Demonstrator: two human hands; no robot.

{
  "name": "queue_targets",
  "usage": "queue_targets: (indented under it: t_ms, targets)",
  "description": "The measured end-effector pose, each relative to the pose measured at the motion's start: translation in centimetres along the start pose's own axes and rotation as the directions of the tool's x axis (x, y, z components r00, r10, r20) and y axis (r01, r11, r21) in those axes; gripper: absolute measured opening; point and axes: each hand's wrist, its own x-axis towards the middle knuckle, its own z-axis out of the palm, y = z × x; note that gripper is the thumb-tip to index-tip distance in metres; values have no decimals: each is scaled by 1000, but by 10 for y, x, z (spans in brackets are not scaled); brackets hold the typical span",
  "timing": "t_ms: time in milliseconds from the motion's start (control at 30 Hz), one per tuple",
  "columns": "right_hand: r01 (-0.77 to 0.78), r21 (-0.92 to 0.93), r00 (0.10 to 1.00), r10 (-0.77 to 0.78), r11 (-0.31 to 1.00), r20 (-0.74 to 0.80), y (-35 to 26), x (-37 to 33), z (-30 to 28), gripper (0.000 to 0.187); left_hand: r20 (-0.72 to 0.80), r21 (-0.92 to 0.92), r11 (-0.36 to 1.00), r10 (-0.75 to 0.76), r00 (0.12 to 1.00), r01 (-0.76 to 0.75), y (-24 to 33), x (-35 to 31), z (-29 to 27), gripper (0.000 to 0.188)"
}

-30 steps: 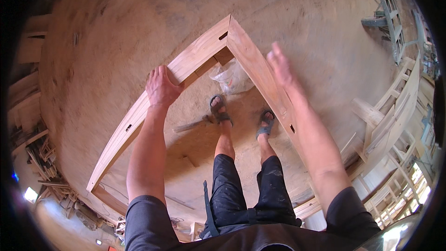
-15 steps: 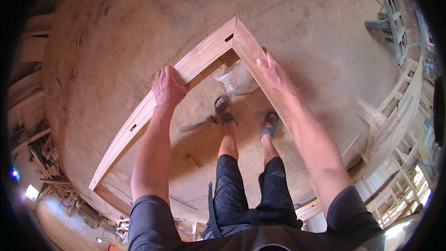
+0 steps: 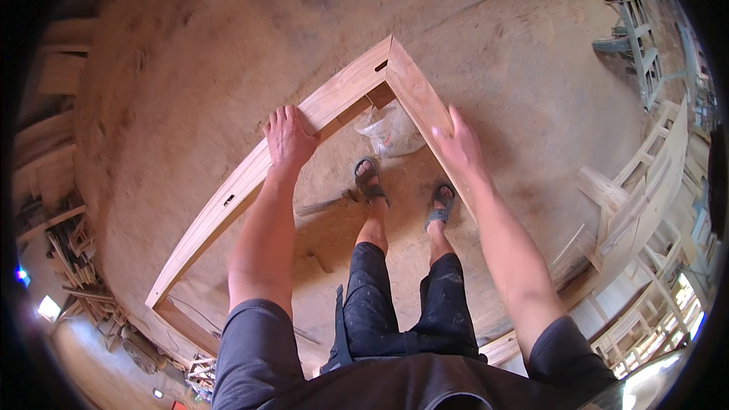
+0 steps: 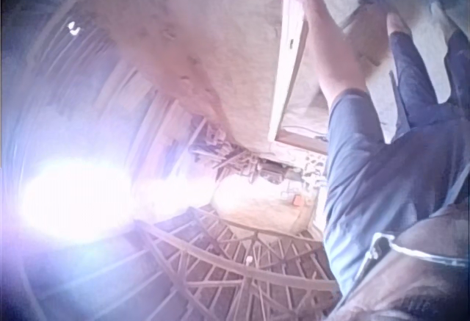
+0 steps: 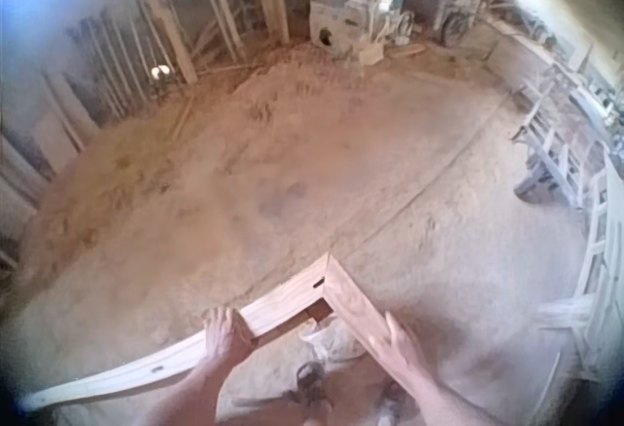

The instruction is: The person fits large wooden beams together to form a rectangular frame by hand, lifting and positioning each beam into prepared slots.

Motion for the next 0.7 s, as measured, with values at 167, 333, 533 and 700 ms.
queue_targets:
  t_ms: [167,333,533,700]
  targets:
    - [-113,25,974,116,993,-194,51,-149,2,70,1,69,997,-30,1000,30,-19,-7,-4,76]
    - [-461,-15,885,458,887,-87,146,-332,23,70,19,-9,998,-63,998,63,-2,-2,-19,89]
    - [-522,201,837,543,829,-64,153,-456,63,44,-85,271,931,276,957,-244,-16,3,21,99]
    - [-521,576,745,665,630,-53,199,-529,109,57,116,210,948,218,969,-239,38,-124,37,100]
